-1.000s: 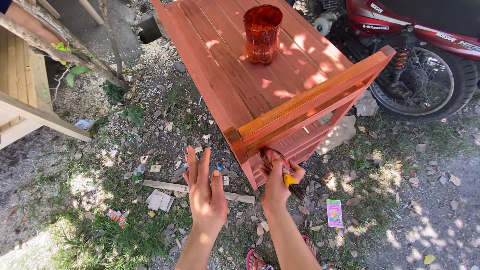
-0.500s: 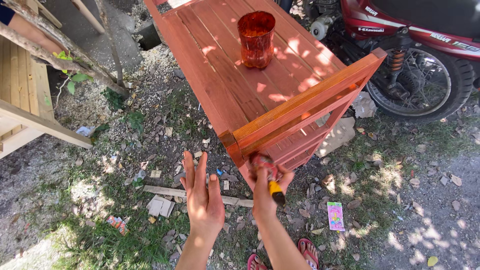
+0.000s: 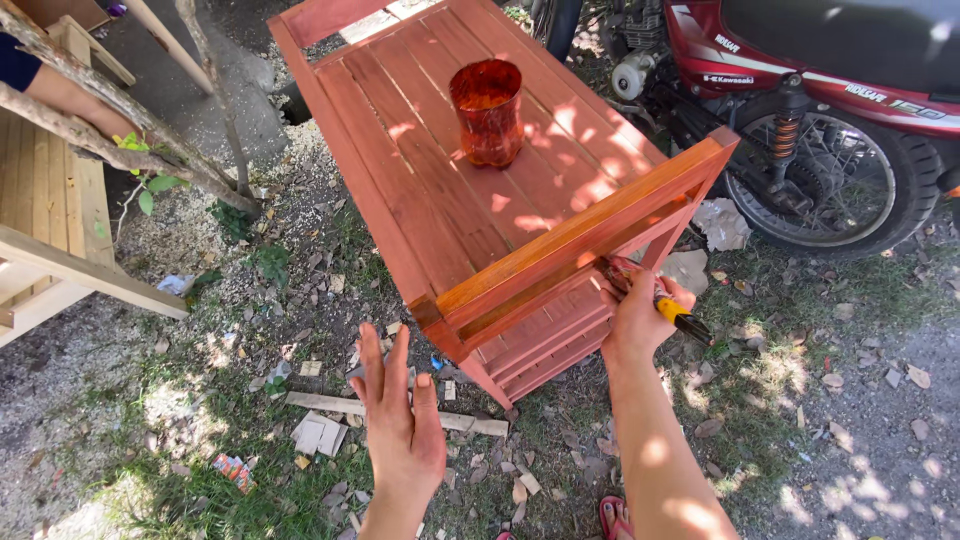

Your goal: The person applies a reddish-brown stain or paint to a small wooden table using a brush, working along the top rails and edges while steadying the table with the other hand. They rotate around the table to coat different sides and briefly dip the brush into the can resting on the tabletop.

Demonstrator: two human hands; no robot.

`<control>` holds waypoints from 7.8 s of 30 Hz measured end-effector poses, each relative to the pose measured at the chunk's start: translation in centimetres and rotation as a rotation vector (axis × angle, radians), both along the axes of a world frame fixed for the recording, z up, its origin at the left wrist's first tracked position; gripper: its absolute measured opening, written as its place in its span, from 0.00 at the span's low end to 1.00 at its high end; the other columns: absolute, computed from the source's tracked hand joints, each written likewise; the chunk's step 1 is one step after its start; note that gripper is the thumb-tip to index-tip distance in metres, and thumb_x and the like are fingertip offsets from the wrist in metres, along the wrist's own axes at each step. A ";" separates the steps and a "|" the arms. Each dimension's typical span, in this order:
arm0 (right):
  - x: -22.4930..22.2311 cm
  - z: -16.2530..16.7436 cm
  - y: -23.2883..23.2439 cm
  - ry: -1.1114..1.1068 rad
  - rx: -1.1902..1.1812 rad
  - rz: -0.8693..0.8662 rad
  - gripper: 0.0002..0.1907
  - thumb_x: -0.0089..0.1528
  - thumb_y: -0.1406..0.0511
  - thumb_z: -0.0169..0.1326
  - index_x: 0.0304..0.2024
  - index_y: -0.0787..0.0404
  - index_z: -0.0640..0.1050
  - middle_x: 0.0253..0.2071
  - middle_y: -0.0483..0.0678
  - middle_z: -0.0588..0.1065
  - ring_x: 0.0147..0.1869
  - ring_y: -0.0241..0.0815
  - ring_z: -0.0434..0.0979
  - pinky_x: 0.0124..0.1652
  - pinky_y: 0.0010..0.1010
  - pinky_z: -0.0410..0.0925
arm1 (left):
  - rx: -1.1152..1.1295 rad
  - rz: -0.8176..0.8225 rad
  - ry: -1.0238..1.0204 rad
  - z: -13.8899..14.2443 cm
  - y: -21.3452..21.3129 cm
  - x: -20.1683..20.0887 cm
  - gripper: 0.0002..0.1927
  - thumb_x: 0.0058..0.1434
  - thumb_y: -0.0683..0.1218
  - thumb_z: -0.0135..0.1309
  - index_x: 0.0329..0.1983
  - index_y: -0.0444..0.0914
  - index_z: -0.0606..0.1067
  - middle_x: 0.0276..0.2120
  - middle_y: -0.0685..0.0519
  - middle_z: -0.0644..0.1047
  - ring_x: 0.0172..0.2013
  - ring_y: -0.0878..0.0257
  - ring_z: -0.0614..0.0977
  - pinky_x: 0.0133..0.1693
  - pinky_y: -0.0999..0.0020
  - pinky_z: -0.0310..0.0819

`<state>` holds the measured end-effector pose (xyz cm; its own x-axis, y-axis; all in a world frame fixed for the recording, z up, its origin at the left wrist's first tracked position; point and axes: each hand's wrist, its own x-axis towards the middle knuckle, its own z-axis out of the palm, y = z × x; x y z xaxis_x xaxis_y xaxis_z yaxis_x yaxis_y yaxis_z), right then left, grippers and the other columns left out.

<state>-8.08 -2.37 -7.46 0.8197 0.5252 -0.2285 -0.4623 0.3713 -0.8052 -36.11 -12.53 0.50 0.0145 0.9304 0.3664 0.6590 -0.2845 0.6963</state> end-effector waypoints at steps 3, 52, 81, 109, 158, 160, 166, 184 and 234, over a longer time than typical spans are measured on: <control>3.8 0.7 1.8 0.034 0.040 -0.047 0.22 0.63 0.69 0.56 0.50 0.55 0.56 0.42 0.55 0.77 0.33 0.43 0.83 0.30 0.31 0.78 | 0.019 0.033 0.053 0.9 0.6 1.8 0.29 0.74 0.52 0.34 0.74 0.37 0.60 0.78 0.36 0.46 0.77 0.37 0.45 0.69 0.35 0.28; 8.7 1.0 2.2 0.025 0.110 -0.069 0.19 0.67 0.64 0.53 0.48 0.54 0.55 0.45 0.54 0.76 0.39 0.42 0.81 0.39 0.33 0.78 | 0.010 -0.114 0.205 0.4 2.8 12.1 0.31 0.71 0.53 0.36 0.74 0.36 0.59 0.77 0.36 0.45 0.75 0.34 0.46 0.66 0.27 0.30; 6.7 2.3 3.0 -0.216 0.097 -0.140 0.18 0.67 0.73 0.53 0.50 0.56 0.57 0.49 0.54 0.67 0.42 0.44 0.75 0.34 0.33 0.75 | -0.012 -0.151 0.231 -0.8 1.6 10.1 0.31 0.70 0.53 0.37 0.75 0.39 0.58 0.77 0.36 0.45 0.75 0.34 0.44 0.65 0.27 0.30; -7.2 -0.1 -2.3 -0.055 -0.012 0.015 0.20 0.65 0.70 0.51 0.53 0.57 0.56 0.50 0.59 0.72 0.40 0.45 0.80 0.32 0.33 0.76 | -0.061 -0.099 0.146 -1.3 -0.4 3.5 0.31 0.69 0.51 0.37 0.75 0.38 0.57 0.77 0.36 0.45 0.76 0.35 0.44 0.66 0.28 0.28; 6.5 2.7 2.2 0.213 -0.103 0.092 0.12 0.69 0.61 0.50 0.49 0.62 0.68 0.37 0.54 0.79 0.30 0.44 0.76 0.27 0.30 0.68 | -0.051 -0.112 0.217 -4.2 3.0 16.2 0.35 0.61 0.49 0.48 0.72 0.39 0.61 0.75 0.36 0.48 0.73 0.32 0.47 0.62 0.23 0.33; 8.6 2.7 3.4 0.214 0.030 0.003 0.09 0.69 0.63 0.50 0.47 0.61 0.68 0.35 0.51 0.80 0.31 0.40 0.78 0.28 0.27 0.68 | -0.042 -0.095 0.239 -3.8 2.8 16.3 0.34 0.61 0.49 0.48 0.72 0.40 0.61 0.75 0.36 0.48 0.73 0.32 0.47 0.63 0.23 0.33; 10.8 3.9 4.8 0.316 0.016 -0.234 0.12 0.66 0.65 0.53 0.45 0.51 0.63 0.34 0.46 0.77 0.32 0.36 0.78 0.32 0.27 0.73 | -0.107 -0.040 0.235 -2.8 1.8 15.0 0.34 0.59 0.49 0.51 0.71 0.41 0.63 0.76 0.37 0.48 0.73 0.34 0.47 0.63 0.24 0.33; 10.7 4.0 3.4 0.131 0.248 -0.014 0.07 0.66 0.67 0.53 0.37 0.64 0.69 0.29 0.51 0.77 0.21 0.37 0.70 0.20 0.27 0.63 | -0.077 -0.042 0.268 -2.5 2.6 16.8 0.34 0.61 0.49 0.48 0.71 0.39 0.62 0.75 0.36 0.46 0.73 0.33 0.45 0.62 0.22 0.33; 13.7 3.6 5.0 0.485 -0.093 -0.179 0.06 0.62 0.63 0.53 0.38 0.57 0.71 0.30 0.48 0.79 0.25 0.38 0.77 0.26 0.27 0.71 | 0.037 -0.181 0.157 -0.4 4.0 22.1 0.37 0.60 0.46 0.52 0.73 0.38 0.60 0.76 0.35 0.48 0.74 0.33 0.49 0.64 0.25 0.36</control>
